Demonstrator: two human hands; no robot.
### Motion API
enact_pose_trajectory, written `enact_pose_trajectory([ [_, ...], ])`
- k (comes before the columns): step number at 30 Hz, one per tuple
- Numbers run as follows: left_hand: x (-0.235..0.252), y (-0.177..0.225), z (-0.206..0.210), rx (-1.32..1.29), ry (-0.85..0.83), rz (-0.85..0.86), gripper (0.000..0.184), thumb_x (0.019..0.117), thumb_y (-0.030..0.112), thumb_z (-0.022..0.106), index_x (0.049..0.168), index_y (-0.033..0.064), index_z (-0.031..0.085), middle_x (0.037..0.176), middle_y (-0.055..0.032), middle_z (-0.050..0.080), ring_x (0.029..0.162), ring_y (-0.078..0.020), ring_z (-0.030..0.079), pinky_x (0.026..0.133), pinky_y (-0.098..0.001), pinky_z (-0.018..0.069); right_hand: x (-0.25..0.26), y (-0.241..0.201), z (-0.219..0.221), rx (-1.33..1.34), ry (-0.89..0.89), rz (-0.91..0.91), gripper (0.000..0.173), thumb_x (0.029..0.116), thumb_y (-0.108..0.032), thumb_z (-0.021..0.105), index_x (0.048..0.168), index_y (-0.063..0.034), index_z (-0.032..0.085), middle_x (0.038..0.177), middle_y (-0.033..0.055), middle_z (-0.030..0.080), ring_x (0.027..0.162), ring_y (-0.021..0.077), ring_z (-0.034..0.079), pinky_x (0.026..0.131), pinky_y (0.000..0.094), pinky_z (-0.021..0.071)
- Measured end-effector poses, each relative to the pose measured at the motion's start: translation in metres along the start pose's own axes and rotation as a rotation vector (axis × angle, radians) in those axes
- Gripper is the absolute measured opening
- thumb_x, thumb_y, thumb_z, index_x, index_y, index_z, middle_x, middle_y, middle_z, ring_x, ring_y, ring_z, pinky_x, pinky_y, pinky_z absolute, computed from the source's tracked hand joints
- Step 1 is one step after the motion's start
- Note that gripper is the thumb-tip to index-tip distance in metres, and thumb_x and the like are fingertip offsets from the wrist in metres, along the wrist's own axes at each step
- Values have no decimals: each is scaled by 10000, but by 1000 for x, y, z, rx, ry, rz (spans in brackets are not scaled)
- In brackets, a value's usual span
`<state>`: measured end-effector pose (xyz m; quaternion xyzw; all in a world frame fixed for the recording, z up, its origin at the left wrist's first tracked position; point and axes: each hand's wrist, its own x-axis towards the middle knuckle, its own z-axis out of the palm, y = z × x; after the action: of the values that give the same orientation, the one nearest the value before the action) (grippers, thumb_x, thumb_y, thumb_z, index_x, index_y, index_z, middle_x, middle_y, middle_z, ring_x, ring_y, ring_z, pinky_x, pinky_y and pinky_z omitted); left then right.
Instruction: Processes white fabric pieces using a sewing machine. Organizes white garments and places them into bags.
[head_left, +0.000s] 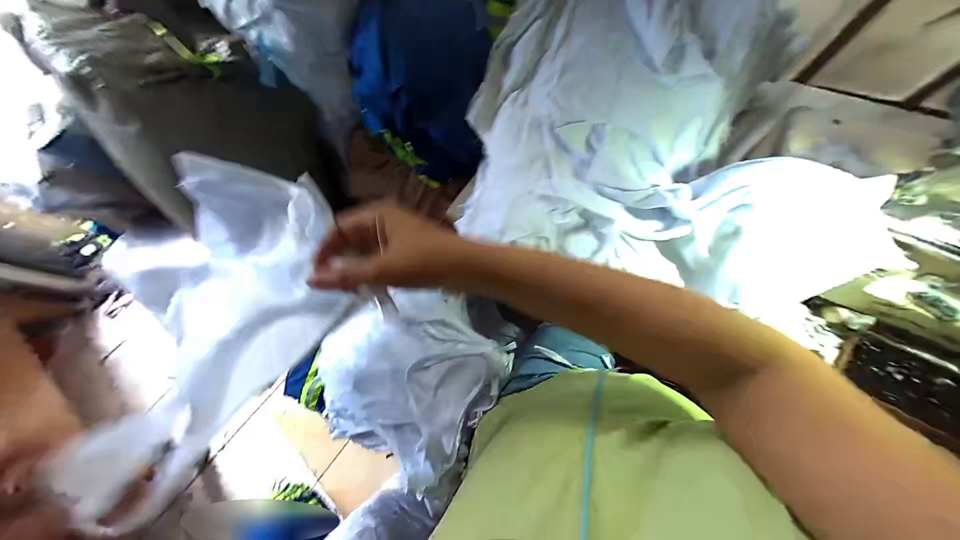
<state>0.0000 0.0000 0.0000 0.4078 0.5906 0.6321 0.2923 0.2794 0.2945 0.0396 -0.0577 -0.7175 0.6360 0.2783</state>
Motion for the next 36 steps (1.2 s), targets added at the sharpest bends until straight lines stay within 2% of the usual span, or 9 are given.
enact_pose_trajectory([
  [4, -45, -105, 81, 15, -280, -412, 261, 940, 108, 639, 1049, 329, 725, 978, 171, 743, 850, 19, 688, 759, -214, 583, -81, 110, -16, -406, -207, 420, 306, 996, -102, 646, 1209, 117, 652, 1162, 284, 678, 1114, 367, 649, 1014, 498, 468],
  [8, -69, -175, 132, 485, -658, -708, 160, 954, 47, 605, 1056, -75, 624, 837, -63, 669, 751, -110, 648, 746, -346, 564, -164, 160, -35, -432, -387, 533, 354, 972, -73, 679, 1264, 120, 628, 1236, 312, 646, 1209, 428, 600, 1080, 547, 411],
  [11, -22, -151, 162, 1106, -939, -636, 345, 989, 201, 668, 1094, -127, 690, 1024, -313, 701, 998, -449, 683, 927, -638, 502, -202, 143, -59, -291, -289, 525, 400, 999, -83, 646, 1331, 128, 575, 1296, 319, 615, 1227, 402, 599, 1090, 492, 426],
  [14, 24, -89, 228, 1270, -810, -198, 427, 977, 213, 678, 1218, -138, 644, 1203, -408, 619, 1167, -611, 574, 985, -767, 408, -252, 87, -84, -182, -137, 451, 355, 1021, -108, 607, 1305, 103, 594, 1194, 246, 675, 1072, 276, 677, 972, 409, 529],
  [18, 73, -60, 347, 702, -670, 510, 393, 997, 196, 613, 1264, -94, 613, 1253, -287, 637, 1000, -337, 710, 842, -472, 605, -338, 24, -93, -236, 431, 311, 322, 1043, -183, 556, 1257, 46, 629, 1043, 81, 723, 935, 78, 689, 869, 275, 576],
  [22, 97, -62, 443, 637, -680, 628, 680, 884, 285, 793, 1406, -58, 524, 1479, -296, 475, 1094, -360, 672, 824, -491, 596, -399, 5, -93, -584, 969, 393, 318, 1021, -200, 553, 1209, 36, 653, 1028, 68, 733, 912, 84, 709, 819, 270, 601],
  [26, 97, -74, 473, 683, -725, 800, 119, 925, 33, 672, 993, -56, 713, 1003, -214, 677, 872, -346, 703, 738, -480, 599, -423, 7, -87, -700, 1106, 375, 300, 1004, -220, 566, 1137, 21, 685, 968, 30, 735, 845, 8, 699, 776, 177, 587],
  [30, 74, -70, 422, 567, -653, 646, 102, 908, 42, 657, 918, -39, 718, 889, -156, 703, 768, -212, 693, 712, -338, 593, -422, 15, -81, -819, 1088, 339, 313, 1002, -238, 575, 1088, 29, 716, 941, 55, 737, 841, -4, 693, 794, 147, 571],
  [36, 26, -74, 372, 60, -1143, 61, 243, 991, 279, 653, 907, 53, 687, 846, 50, 692, 817, 39, 650, 783, -176, 560, -412, 21, -90, -1120, 988, 331, 268, 1017, -184, 561, 1040, 22, 731, 900, 141, 719, 785, 150, 688, 746, 242, 567],
])
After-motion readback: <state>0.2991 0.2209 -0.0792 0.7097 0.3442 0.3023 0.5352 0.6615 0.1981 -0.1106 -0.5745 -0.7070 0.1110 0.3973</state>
